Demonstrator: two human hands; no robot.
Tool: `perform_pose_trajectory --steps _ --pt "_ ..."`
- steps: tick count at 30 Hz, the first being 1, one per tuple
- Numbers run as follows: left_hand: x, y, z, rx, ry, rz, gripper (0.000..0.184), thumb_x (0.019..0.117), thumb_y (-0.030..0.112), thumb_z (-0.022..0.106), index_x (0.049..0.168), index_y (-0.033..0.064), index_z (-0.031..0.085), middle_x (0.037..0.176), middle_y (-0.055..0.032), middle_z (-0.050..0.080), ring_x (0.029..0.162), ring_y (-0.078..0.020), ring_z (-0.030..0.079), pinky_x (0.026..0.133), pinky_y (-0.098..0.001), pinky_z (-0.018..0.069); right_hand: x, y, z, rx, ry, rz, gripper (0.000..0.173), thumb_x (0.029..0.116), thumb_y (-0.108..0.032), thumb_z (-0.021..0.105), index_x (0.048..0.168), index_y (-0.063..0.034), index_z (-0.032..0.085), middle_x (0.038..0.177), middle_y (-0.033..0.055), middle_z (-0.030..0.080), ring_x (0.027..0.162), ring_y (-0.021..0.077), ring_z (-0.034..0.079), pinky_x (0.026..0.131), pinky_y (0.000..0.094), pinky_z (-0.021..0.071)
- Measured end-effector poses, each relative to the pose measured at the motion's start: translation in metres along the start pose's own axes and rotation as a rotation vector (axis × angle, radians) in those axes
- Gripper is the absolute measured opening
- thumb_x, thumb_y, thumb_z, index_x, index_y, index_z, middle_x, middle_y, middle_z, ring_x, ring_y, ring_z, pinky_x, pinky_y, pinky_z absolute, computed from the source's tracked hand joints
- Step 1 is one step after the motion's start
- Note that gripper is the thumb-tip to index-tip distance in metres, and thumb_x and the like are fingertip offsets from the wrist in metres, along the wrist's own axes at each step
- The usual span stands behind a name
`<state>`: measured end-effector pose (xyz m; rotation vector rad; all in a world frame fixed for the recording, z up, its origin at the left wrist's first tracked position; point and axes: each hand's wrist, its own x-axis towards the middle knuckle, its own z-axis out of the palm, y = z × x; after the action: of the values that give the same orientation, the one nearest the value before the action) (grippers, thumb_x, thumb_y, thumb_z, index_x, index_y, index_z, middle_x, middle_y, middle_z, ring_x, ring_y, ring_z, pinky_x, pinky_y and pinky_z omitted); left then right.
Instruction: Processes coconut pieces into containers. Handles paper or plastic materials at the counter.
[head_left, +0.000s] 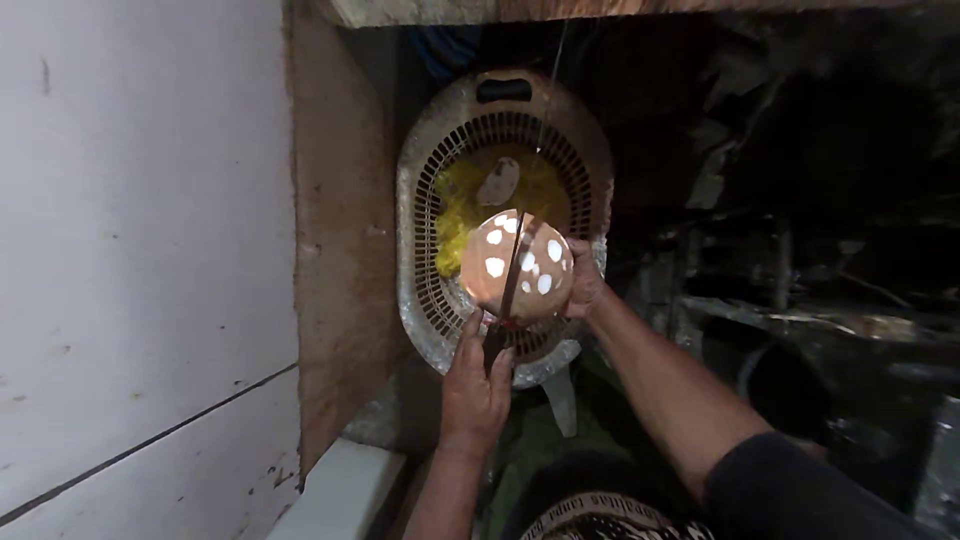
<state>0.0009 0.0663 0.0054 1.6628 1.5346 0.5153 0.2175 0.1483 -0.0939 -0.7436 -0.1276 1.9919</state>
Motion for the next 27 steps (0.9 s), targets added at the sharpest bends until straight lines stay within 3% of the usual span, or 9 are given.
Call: perform_pose_trajectory --steps 4,10,14,16,18,20,23,25,27 --pt "0.000 -0.007 -0.001 0.027 -0.053 -0.107 0.058 0.1082 0.041 0.048 0.156 0.0077 0.042 0.140 -0.0078 0.062 0.092 -0.0112 0.074 0.079 -0.0344 0.0669 -0.002 0.007 -0.018 -0.141 0.003 0.032 0.104 0.0620 -0.094 0.064 0.136 -0.0216 0.058 0.117 0.0041 0.073 0.108 0.0197 0.070 0.092 0.0448 0.0605" --pt "0.003 -0.020 0.006 -0.022 -0.092 -0.191 0.053 0.1081 0.039 0.050 0.153 0.0102 0.046 0.120 -0.0050 0.070 0.077 -0.0112 0.072 0.069 -0.0347 0.0666 -0.007 0.020 -0.033 -0.150 0.073 0.097 0.078 0.0672 -0.068 0.084 0.124 -0.0199 0.063 0.105 0.0030 0.074 0.095 0.0165 0.072 0.081 0.0391 0.0627" --pt "0.004 -0.029 0.007 0.028 -0.143 -0.209 0.056 0.1075 0.044 0.049 0.152 0.0098 0.047 0.118 -0.0053 0.070 0.078 -0.0119 0.072 0.072 -0.0363 0.0663 -0.010 0.025 -0.039 -0.207 0.127 0.166 0.097 0.0614 -0.089 0.072 0.131 -0.0224 0.060 0.109 0.0013 0.072 0.099 0.0162 0.071 0.083 0.0400 0.0616" --pt "0.005 -0.030 0.009 0.012 -0.187 -0.249 0.054 0.1077 0.042 0.050 0.153 0.0126 0.046 0.122 -0.0052 0.070 0.080 -0.0126 0.073 0.073 -0.0377 0.0664 -0.007 0.032 -0.041 -0.152 0.187 0.167 0.097 0.0596 -0.083 0.079 0.130 -0.0206 0.059 0.108 0.0031 0.073 0.098 0.0174 0.072 0.084 0.0407 0.0626" --pt "0.003 -0.029 0.010 -0.034 -0.168 -0.261 0.051 0.1080 0.040 0.050 0.150 0.0114 0.050 0.118 -0.0049 0.071 0.077 -0.0132 0.073 0.069 -0.0370 0.0667 -0.005 0.037 -0.038 -0.095 0.219 0.149 0.084 0.0665 -0.077 0.080 0.127 -0.0222 0.061 0.106 0.0033 0.073 0.095 0.0181 0.072 0.080 0.0417 0.0629" --pt "-0.008 -0.025 0.012 -0.115 -0.091 -0.270 0.041 0.1088 0.036 0.049 0.135 0.0067 0.059 0.104 -0.0043 0.070 0.069 -0.0141 0.071 0.061 -0.0361 0.0667 -0.004 0.042 -0.034 -0.037 0.259 0.163 0.069 0.0794 -0.076 0.066 0.125 -0.0246 0.063 0.107 0.0036 0.072 0.095 0.0193 0.071 0.078 0.0444 0.0620" --pt "-0.031 -0.020 0.011 -0.172 0.019 -0.292 0.038 0.1099 0.039 0.044 0.116 0.0046 0.060 0.083 -0.0009 0.069 0.055 -0.0138 0.066 0.049 -0.0332 0.0621 0.001 0.043 -0.033 0.016 0.283 0.095 0.068 0.0833 -0.078 0.058 0.125 -0.0244 0.064 0.110 0.0051 0.073 0.098 0.0211 0.071 0.081 0.0455 0.0616" --pt "-0.043 -0.023 0.009 -0.141 0.022 -0.279 0.039 0.1098 0.041 0.044 0.114 0.0054 0.061 0.074 0.0014 0.066 0.053 -0.0131 0.064 0.047 -0.0332 0.0608 0.005 0.042 -0.037 0.015 0.309 0.058 0.066 0.0888 -0.076 0.050 0.128 -0.0252 0.063 0.113 0.0048 0.072 0.102 0.0212 0.070 0.084 0.0466 0.0601" --pt "-0.049 -0.029 0.010 -0.055 0.003 -0.259 0.039 0.1086 0.042 0.047 0.114 0.0066 0.063 0.071 0.0026 0.065 0.054 -0.0114 0.064 0.049 -0.0333 0.0603 0.010 0.041 -0.048 0.049 0.284 0.057 0.068 0.0853 -0.075 0.057 0.130 -0.0238 0.062 0.116 0.0071 0.071 0.107 0.0239 0.069 0.088 0.0502 0.0593"
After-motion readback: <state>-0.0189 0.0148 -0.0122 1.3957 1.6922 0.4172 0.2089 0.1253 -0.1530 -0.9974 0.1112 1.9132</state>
